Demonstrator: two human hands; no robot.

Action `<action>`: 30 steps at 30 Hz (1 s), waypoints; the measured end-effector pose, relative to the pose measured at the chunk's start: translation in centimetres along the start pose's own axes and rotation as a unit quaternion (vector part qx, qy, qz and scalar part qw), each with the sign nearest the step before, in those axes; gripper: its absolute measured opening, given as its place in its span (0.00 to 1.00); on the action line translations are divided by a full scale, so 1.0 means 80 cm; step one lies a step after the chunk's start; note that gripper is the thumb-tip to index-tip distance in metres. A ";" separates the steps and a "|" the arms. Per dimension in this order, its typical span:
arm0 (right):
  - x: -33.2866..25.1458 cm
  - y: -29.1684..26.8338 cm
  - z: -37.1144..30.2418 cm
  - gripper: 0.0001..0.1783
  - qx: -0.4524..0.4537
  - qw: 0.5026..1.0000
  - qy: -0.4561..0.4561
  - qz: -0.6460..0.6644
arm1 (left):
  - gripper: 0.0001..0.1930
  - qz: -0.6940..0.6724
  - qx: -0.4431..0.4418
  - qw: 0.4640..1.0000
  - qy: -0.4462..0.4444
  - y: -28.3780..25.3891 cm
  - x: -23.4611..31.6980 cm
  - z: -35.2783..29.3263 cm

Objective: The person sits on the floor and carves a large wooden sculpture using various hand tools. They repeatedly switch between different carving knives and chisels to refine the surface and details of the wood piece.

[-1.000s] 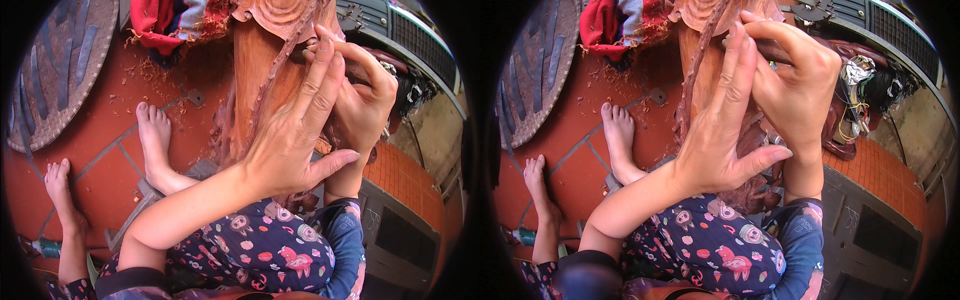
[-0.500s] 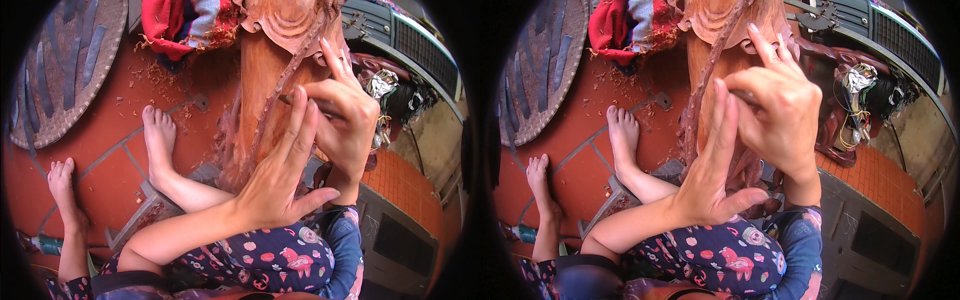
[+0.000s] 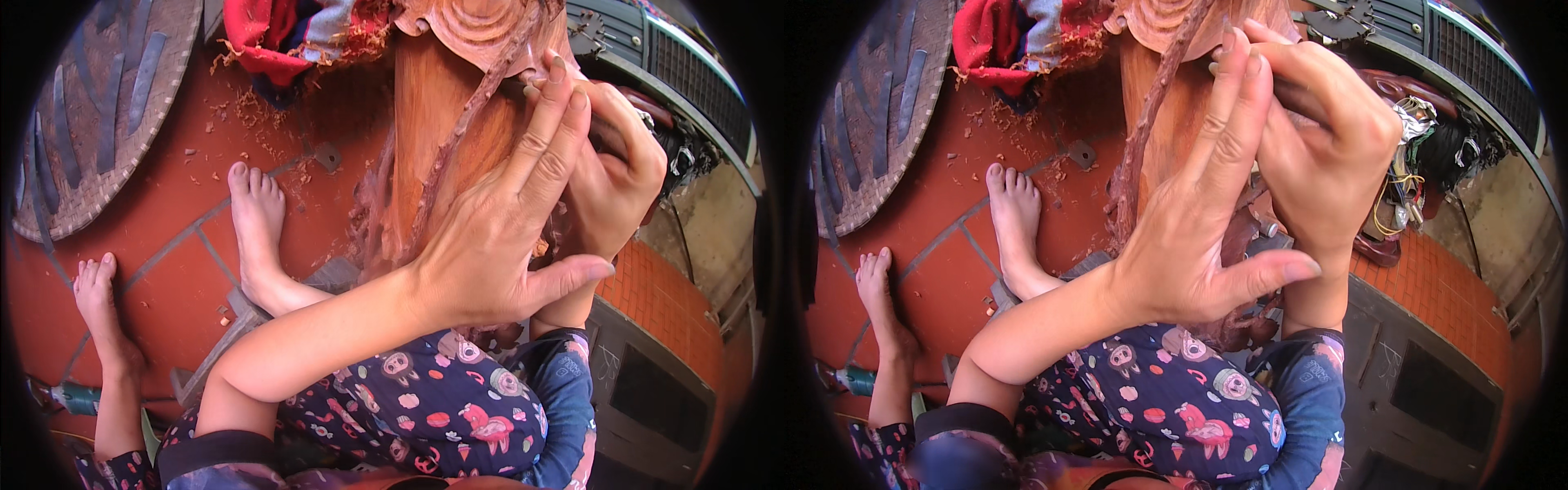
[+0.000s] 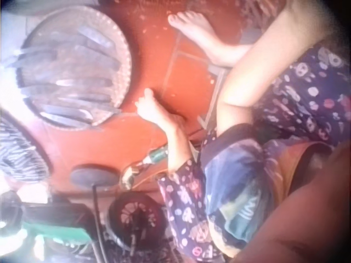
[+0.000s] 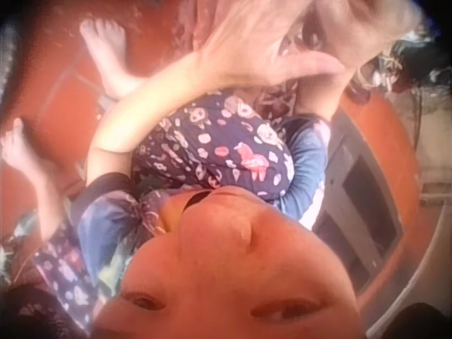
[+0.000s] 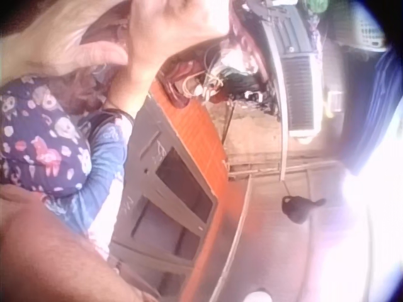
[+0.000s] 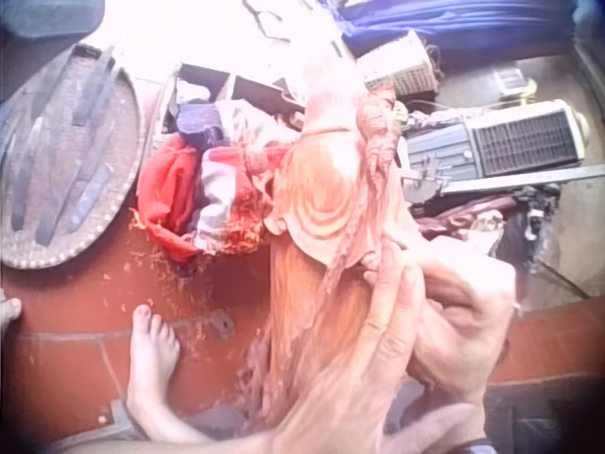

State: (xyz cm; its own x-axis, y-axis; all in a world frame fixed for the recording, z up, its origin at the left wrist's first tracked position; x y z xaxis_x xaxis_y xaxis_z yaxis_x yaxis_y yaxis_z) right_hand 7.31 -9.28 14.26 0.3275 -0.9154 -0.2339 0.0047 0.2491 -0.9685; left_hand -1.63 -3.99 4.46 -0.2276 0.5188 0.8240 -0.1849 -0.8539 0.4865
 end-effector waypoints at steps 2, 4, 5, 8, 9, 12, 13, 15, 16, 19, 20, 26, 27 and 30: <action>-0.012 0.007 -0.004 0.08 -0.087 0.990 -0.105 -0.023 | 0.57 -0.017 0.028 0.998 0.047 -0.002 0.007 -0.003; -0.018 0.012 -0.009 0.08 -0.160 0.973 -0.164 -0.018 | 0.57 -0.019 0.048 0.996 0.066 -0.004 0.011 -0.006; -0.012 0.014 -0.008 0.08 -0.177 0.975 -0.128 -0.029 | 0.57 -0.024 0.036 0.999 0.031 -0.001 0.007 -0.006; 0.009 -0.003 -0.002 0.09 -0.039 0.999 0.015 0.024 | 0.57 -0.002 0.016 1.000 -0.003 0.003 0.000 0.002; 0.010 -0.005 -0.001 0.08 -0.027 0.999 0.009 0.014 | 0.56 -0.016 0.030 0.999 0.031 0.001 0.004 0.004; -0.001 0.000 -0.003 0.08 -0.092 0.990 -0.102 0.015 | 0.56 -0.004 0.024 0.999 0.034 0.002 0.003 0.001; -0.006 0.002 -0.004 0.08 -0.124 0.980 -0.149 0.040 | 0.56 -0.002 0.018 0.999 0.036 0.002 0.005 -0.001; -0.002 0.006 -0.004 0.09 -0.166 0.976 -0.140 0.014 | 0.55 -0.027 0.034 0.998 0.056 0.002 0.007 -0.005; 0.001 0.000 -0.002 0.09 -0.125 0.985 -0.119 0.019 | 0.56 -0.005 0.047 0.996 0.074 0.002 0.007 0.001; 0.013 -0.011 0.003 0.09 -0.038 0.998 -0.044 0.014 | 0.57 -0.002 0.022 0.999 0.032 0.008 -0.001 0.016; 0.005 -0.013 0.001 0.09 -0.037 0.995 -0.095 0.011 | 0.58 -0.008 0.027 0.999 0.040 0.009 0.002 0.015; 0.004 -0.009 -0.001 0.10 -0.137 0.984 -0.110 0.017 | 0.60 -0.011 0.018 0.999 0.048 0.016 0.004 -0.001; 0.011 -0.013 0.001 0.10 -0.113 0.992 -0.054 0.029 | 0.59 -0.001 0.006 1.000 0.014 0.019 -0.002 0.001; 0.012 -0.018 0.004 0.12 -0.070 0.993 -0.098 0.012 | 0.58 -0.003 0.022 0.997 0.071 0.018 -0.002 0.002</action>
State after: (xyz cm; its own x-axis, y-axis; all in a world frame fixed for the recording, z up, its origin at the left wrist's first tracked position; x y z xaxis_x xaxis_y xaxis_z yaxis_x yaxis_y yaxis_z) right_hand 7.91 -10.42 15.43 0.5035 -0.8273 -0.2492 -0.1320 0.2113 -0.9685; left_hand -1.71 -5.29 5.06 -0.3597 0.5214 0.7738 -0.1458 -0.8505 0.5053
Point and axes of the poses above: each hand's wrist, its own z-axis towards the middle knuckle, its own y-axis out of the palm, x = y × z, the point moved 5 cm from there along z, towards the middle knuckle, and after that the axes turned 2 degrees about z, right-handed, at the moved point
